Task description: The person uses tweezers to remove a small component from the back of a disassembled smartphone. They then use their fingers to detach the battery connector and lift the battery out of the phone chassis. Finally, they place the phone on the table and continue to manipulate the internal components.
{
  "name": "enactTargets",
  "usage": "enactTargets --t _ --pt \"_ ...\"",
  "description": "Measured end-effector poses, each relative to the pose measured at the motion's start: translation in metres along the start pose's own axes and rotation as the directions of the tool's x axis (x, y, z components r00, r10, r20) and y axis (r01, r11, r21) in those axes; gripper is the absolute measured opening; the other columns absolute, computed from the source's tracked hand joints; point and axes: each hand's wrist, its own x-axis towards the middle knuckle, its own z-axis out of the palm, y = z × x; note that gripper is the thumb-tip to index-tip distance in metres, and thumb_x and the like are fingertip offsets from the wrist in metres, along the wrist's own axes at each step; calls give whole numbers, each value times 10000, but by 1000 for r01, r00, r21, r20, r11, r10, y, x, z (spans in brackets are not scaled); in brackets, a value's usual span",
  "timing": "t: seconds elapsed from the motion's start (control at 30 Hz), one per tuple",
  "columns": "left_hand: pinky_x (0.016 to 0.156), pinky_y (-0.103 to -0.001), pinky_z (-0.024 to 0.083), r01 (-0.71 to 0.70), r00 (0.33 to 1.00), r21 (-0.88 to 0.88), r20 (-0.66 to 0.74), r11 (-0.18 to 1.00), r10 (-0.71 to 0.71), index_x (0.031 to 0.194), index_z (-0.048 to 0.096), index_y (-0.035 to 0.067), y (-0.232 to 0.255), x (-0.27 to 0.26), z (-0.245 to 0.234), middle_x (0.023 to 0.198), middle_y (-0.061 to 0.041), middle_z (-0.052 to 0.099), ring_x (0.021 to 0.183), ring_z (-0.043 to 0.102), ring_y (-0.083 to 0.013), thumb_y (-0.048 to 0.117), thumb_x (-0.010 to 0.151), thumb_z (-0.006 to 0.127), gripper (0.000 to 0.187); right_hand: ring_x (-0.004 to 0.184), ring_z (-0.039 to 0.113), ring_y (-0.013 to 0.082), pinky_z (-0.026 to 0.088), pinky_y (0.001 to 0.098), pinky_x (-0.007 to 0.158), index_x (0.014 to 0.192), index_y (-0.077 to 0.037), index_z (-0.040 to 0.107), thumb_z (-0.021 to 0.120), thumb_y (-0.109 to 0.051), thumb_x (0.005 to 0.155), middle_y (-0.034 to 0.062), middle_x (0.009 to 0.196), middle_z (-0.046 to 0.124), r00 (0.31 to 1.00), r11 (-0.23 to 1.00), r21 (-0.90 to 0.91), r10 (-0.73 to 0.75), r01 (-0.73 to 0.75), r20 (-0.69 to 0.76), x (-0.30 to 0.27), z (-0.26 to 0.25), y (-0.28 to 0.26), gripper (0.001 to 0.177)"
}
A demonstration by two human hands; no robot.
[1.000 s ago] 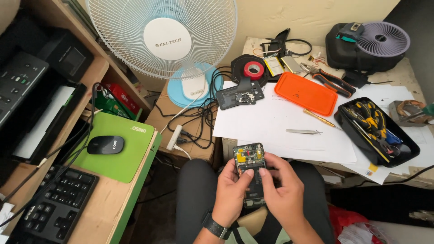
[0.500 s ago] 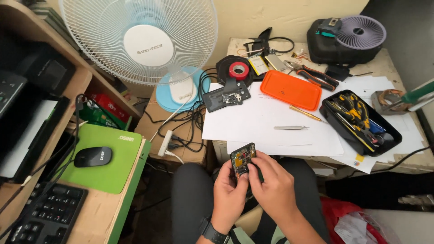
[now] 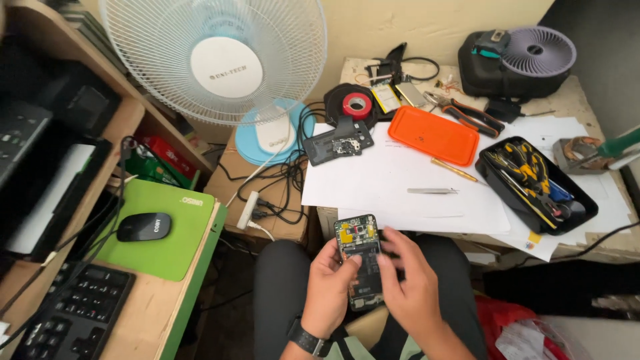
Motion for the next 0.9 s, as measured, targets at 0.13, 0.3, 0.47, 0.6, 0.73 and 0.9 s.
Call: enactTargets --t 0.13,0.3,0.47,0.6,0.73,0.9 --pt "656 -338 455 12 1000 -99 2 995 -11 1509 762 37 3 1 -12 874 -31 665 689 520 -130 53 1060 785 450 1442 740 262 563 384 1209 1699 -50 494 638 -217 1105 209 1596 726 978 897 389 205 -208 51 -49 15 43 634" --pt "767 -340 589 -32 998 -157 -62 987 22 1483 751 -42 -3 -10 -9 1242 -194 891 941 759 -207 -23 976 771 508 834 817 245 800 451 596 1313 29 898 686 -205 1043 195 1039 934 745 604 443 588 -663 314 -69 27 37 416" --pt "904 -368 542 87 992 -76 -89 993 -94 1415 784 14 13 -48 4 1152 -137 822 975 703 -226 -2 1032 736 387 611 751 233 730 380 601 1339 -88 897 665 -288 1058 152 888 871 694 584 388 665 -713 275 -86 29 4 415" --pt "793 -338 490 81 995 139 -67 987 -72 1212 761 73 -4 -80 -4 923 -62 679 806 587 -176 24 1061 724 163 612 859 242 631 297 610 1467 -242 850 556 -372 1087 115 935 907 595 519 293 732 -803 331 -107 3 -57 498" --pt "624 -373 458 -13 999 136 -43 991 19 1189 764 44 5 -111 -2 827 -66 569 702 513 -183 34 1087 721 111 819 831 249 637 360 811 1615 -187 751 553 -337 1146 101 1262 913 497 429 252 741 -867 451 -100 -23 -79 530" --pt "728 -337 475 18 994 268 -105 963 11 1179 816 43 31 -117 -2 866 -58 685 778 565 -156 80 1093 747 116 765 899 244 732 318 795 1603 -208 774 632 -323 1106 78 1248 896 559 482 283 725 -829 403 -109 -8 -71 530"
